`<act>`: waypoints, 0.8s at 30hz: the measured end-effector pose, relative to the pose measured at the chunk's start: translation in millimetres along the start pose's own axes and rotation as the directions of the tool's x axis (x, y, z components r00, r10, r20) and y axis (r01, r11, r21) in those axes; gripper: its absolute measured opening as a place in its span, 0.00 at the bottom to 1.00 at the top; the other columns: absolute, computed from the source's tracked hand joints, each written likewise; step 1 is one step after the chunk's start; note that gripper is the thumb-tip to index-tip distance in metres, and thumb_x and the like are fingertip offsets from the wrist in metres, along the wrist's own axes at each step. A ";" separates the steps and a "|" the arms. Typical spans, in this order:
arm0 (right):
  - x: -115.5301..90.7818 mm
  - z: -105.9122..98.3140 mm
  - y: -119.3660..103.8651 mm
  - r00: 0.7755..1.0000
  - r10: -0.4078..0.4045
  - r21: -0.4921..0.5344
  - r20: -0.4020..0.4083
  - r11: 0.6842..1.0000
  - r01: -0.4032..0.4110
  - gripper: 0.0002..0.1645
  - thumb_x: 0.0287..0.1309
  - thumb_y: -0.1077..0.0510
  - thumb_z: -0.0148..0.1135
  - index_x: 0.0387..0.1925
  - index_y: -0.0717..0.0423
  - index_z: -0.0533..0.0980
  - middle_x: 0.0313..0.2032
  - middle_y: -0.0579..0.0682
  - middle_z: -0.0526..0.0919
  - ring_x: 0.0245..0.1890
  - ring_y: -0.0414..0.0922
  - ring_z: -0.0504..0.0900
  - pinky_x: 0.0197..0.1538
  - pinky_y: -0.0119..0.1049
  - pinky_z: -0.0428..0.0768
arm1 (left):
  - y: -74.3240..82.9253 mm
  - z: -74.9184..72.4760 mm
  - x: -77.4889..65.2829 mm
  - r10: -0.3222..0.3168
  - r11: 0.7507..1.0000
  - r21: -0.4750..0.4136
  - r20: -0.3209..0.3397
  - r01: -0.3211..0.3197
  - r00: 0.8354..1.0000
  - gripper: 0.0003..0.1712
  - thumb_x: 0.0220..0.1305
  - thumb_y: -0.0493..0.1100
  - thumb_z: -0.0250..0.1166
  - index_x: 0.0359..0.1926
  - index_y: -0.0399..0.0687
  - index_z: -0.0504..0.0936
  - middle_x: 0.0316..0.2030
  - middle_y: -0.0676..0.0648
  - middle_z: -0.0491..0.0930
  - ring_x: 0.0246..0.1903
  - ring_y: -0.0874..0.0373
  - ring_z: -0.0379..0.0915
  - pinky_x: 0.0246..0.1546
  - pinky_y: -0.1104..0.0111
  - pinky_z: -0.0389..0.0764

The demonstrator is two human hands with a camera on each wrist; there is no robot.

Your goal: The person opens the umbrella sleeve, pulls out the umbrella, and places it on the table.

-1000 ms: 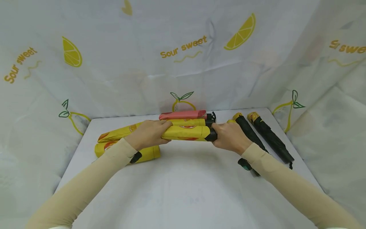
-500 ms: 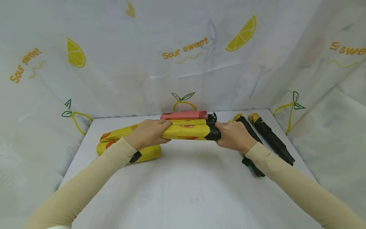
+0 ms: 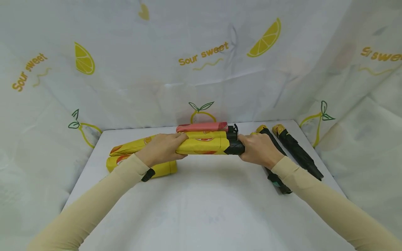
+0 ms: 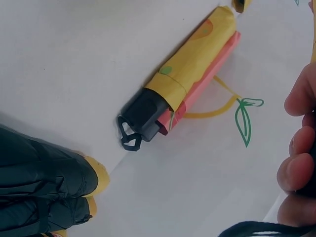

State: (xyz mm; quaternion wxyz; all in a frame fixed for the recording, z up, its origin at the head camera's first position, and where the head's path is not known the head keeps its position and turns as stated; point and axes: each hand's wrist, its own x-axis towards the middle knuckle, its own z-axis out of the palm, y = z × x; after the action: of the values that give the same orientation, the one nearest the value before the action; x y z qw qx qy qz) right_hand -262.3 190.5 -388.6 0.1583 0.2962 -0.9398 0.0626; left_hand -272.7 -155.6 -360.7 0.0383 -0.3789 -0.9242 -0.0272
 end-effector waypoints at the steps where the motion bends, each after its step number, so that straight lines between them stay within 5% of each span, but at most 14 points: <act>1: -0.1 0.4 0.8 1.000 0.000 -0.002 -0.001 1.000 0.000 0.15 0.43 0.56 0.75 0.30 0.56 0.77 0.18 0.47 0.82 0.15 0.42 0.70 0.21 0.37 0.76 | 0.0 0.3 0.2 0.000 1.000 0.000 0.000 0.000 1.000 0.20 0.62 0.54 0.71 0.45 0.52 0.72 0.30 0.54 0.75 0.25 0.61 0.68 0.25 0.69 0.72; 24: -5.2 4.7 13.6 0.999 -0.008 -0.021 -0.049 1.000 0.007 0.15 0.39 0.59 0.74 0.25 0.54 0.73 0.15 0.45 0.76 0.13 0.40 0.66 0.18 0.38 0.71 | -5.6 4.1 -0.2 -0.028 1.000 0.003 0.013 0.028 1.000 0.22 0.61 0.54 0.72 0.45 0.52 0.71 0.30 0.55 0.76 0.25 0.62 0.69 0.26 0.68 0.73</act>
State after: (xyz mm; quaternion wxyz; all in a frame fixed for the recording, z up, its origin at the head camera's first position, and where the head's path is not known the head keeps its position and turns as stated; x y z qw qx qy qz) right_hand -267.3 203.4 -395.1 0.1849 0.2965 -0.9351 0.0593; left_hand -276.7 -159.4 -365.0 0.0323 -0.3662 -0.9297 -0.0237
